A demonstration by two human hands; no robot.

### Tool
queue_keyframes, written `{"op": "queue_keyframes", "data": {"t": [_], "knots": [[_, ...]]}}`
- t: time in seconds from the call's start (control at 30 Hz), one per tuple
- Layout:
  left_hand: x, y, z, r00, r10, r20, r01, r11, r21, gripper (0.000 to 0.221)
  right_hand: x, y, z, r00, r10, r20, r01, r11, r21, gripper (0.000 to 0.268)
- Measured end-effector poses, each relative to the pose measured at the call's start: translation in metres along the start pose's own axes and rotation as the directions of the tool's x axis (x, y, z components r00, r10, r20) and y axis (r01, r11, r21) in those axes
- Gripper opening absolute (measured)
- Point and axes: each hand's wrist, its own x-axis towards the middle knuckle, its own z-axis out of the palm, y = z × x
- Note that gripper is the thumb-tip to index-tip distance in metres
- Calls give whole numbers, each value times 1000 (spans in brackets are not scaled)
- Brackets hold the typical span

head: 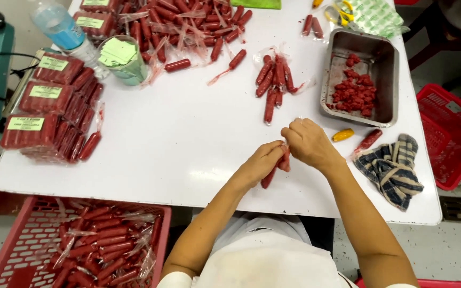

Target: Manually twisting and tying the ends of small sausages in plastic casings on a production table.

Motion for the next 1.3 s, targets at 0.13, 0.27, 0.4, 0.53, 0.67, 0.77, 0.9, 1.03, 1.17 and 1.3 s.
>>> {"op": "queue_keyframes", "data": {"t": [0.13,0.27,0.4,0.53,0.67,0.77,0.9,1.03,1.17,1.3], "knots": [[0,36,35,995,-62,73,75,980,-184,28,-47,37,45,991,108,-80,-105,994,37,8],[-7,48,54,983,-98,155,146,927,-345,27,-70,48,78,952,262,-159,-238,959,154,9],[-17,48,51,982,-97,165,158,897,-412,28,-61,39,91,953,284,-109,-258,944,205,12],[-36,52,2,987,-156,29,122,865,487,37,-18,2,43,970,241,38,-241,921,306,16],[-49,28,-37,965,258,-42,-89,475,875,14,2,-26,9,849,293,439,-442,849,288,10],[-54,18,-37,985,58,-161,-15,966,256,15,-17,-47,28,770,361,527,-625,595,506,14],[-28,-18,-31,886,-203,-416,-94,801,-591,17,-16,-81,38,677,487,553,-694,672,258,12],[-24,-18,-30,847,-133,-515,-35,952,-304,21,-30,-77,39,848,434,306,-444,895,-39,12],[-30,6,-35,947,38,-318,22,983,183,18,-19,-77,15,886,446,126,-463,860,215,16],[-18,3,-47,999,-16,-51,23,989,147,24,-38,-78,21,478,675,562,-806,82,586,27]]}}
